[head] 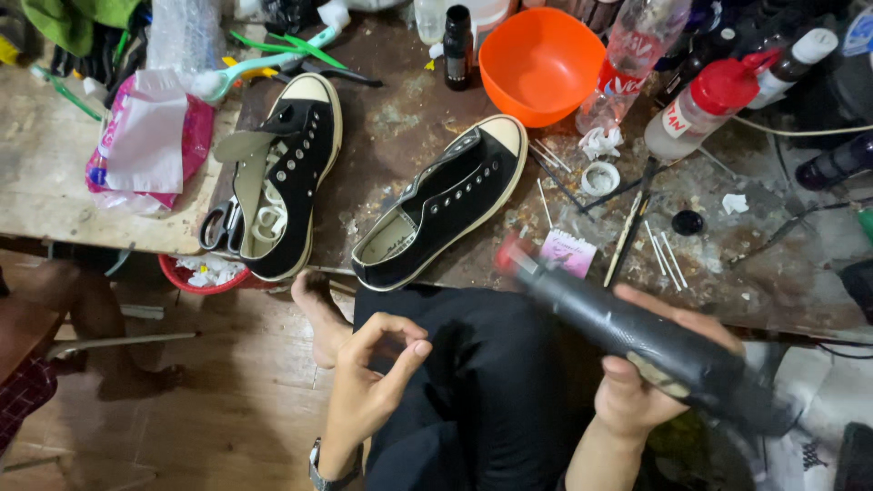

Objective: The person applies heat to a black canvas sneaker using a heat gun, tests the side of the sole with their hand, and uses a fine paint brush to apply liquid along the rubber midsole line.

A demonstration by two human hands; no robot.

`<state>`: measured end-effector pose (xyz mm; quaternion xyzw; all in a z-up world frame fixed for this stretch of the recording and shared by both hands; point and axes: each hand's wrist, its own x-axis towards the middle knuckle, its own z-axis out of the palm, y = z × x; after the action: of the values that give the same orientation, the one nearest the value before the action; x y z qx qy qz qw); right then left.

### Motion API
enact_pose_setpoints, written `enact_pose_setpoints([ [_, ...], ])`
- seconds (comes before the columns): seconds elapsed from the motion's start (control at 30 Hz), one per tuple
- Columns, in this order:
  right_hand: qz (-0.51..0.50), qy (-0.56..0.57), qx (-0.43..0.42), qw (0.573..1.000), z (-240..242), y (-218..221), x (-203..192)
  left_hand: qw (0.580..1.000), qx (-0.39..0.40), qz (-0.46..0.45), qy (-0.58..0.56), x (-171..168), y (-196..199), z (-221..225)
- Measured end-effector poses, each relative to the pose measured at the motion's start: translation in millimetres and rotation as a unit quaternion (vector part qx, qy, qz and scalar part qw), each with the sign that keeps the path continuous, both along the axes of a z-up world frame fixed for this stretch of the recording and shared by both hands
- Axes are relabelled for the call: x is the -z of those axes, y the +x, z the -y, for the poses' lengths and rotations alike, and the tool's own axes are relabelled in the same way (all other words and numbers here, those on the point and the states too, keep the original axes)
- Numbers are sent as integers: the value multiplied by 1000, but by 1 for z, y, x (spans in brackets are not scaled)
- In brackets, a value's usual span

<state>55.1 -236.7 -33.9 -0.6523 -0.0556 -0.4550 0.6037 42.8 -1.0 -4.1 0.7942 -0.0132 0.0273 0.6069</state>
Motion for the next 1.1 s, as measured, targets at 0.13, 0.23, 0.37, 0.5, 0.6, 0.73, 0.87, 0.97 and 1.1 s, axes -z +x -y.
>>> enact_pose_setpoints([
  [0.13,-14,4,1,1000,-3,-1,-2,1000,3,3,-4,2,2,1],
  [0.23,0,68,-25,997,-1,0,6,1000,10,-6,-2,2,3,4],
  [0.37,-14,14,-10,1000,-4,3,-2,1000,17,-1,-9,3,3,4],
  [0.5,-12,-49,4,999,-9,9,-17,1000,10,-11,-11,2,3,3],
  [0.6,-12,14,-33,999,2,11,1,1000,15,-5,-11,4,3,2],
  [0.73,0,-41,4,999,-6,11,-8,1000,15,-16,-5,6,3,1],
  [0.87,15,-21,-33,999,-9,7,-4,1000,17,-4,-5,3,5,3],
  [0.97,-2,-30,-31,999,-12,2,-2,1000,8,-5,-21,1,5,2],
  [1.1,-7,-56,3,998,-19,2,-7,998,-19,-6,-58,-3,8,0],
])
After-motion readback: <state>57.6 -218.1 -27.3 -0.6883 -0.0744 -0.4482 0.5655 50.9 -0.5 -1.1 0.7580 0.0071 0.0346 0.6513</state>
